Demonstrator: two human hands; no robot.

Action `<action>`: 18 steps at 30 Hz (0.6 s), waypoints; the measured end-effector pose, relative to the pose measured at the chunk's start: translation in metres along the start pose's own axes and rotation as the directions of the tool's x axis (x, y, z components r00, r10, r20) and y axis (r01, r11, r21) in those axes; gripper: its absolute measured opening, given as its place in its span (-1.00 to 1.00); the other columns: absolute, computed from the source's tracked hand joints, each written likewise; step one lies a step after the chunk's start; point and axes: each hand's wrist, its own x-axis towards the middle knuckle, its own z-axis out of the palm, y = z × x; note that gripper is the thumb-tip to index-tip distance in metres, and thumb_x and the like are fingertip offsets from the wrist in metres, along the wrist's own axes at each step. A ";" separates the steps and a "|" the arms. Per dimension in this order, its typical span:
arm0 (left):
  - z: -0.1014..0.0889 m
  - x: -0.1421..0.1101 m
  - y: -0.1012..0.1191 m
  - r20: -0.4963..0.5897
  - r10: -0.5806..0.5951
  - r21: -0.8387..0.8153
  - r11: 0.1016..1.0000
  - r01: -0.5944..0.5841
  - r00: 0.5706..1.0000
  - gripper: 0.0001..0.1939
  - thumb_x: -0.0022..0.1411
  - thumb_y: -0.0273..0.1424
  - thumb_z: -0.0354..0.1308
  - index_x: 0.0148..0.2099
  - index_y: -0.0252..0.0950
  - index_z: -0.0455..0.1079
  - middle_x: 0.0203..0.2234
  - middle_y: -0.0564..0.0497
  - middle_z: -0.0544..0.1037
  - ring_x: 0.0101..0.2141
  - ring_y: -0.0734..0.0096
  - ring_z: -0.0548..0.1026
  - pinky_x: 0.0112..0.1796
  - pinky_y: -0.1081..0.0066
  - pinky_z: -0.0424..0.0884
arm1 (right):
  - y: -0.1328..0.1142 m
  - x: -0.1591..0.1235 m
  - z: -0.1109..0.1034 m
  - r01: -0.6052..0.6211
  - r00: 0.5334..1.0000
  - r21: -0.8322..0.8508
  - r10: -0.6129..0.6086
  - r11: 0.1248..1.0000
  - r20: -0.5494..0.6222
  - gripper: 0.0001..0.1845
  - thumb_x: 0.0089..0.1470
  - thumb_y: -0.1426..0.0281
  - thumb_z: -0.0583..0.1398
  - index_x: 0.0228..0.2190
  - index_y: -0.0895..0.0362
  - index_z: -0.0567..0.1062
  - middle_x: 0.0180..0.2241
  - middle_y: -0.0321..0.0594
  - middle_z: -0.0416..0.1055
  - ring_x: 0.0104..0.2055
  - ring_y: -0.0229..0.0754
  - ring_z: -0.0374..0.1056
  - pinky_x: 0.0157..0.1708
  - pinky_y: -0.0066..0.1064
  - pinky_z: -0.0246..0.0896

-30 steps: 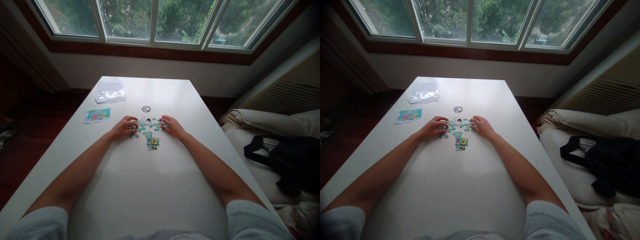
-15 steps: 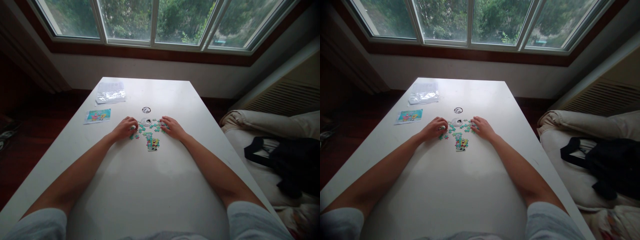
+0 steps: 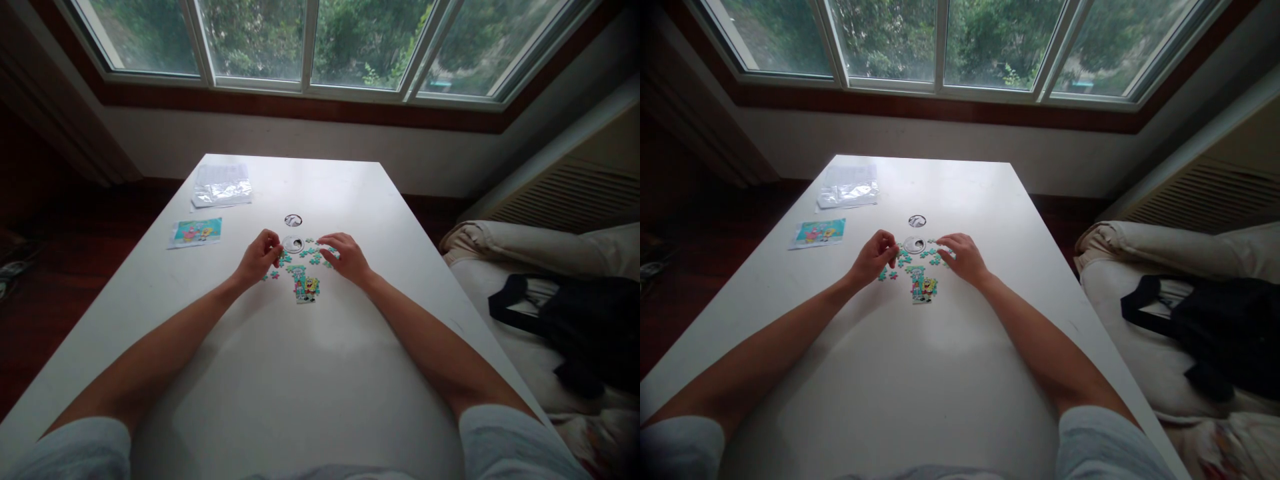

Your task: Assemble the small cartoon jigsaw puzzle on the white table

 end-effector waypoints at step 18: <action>0.041 -0.017 0.016 0.034 -0.314 -0.173 0.933 0.315 0.949 -0.60 0.04 -0.20 0.42 -0.34 -0.27 0.26 -0.60 0.20 0.39 -0.66 0.62 0.35 -0.62 0.57 0.21 | -0.053 0.000 0.003 0.397 0.915 -0.050 -0.391 0.916 0.103 -0.87 0.36 0.36 0.11 -0.21 0.02 0.48 -0.28 -0.18 0.53 -0.21 -0.11 0.34 -0.20 -0.23 0.24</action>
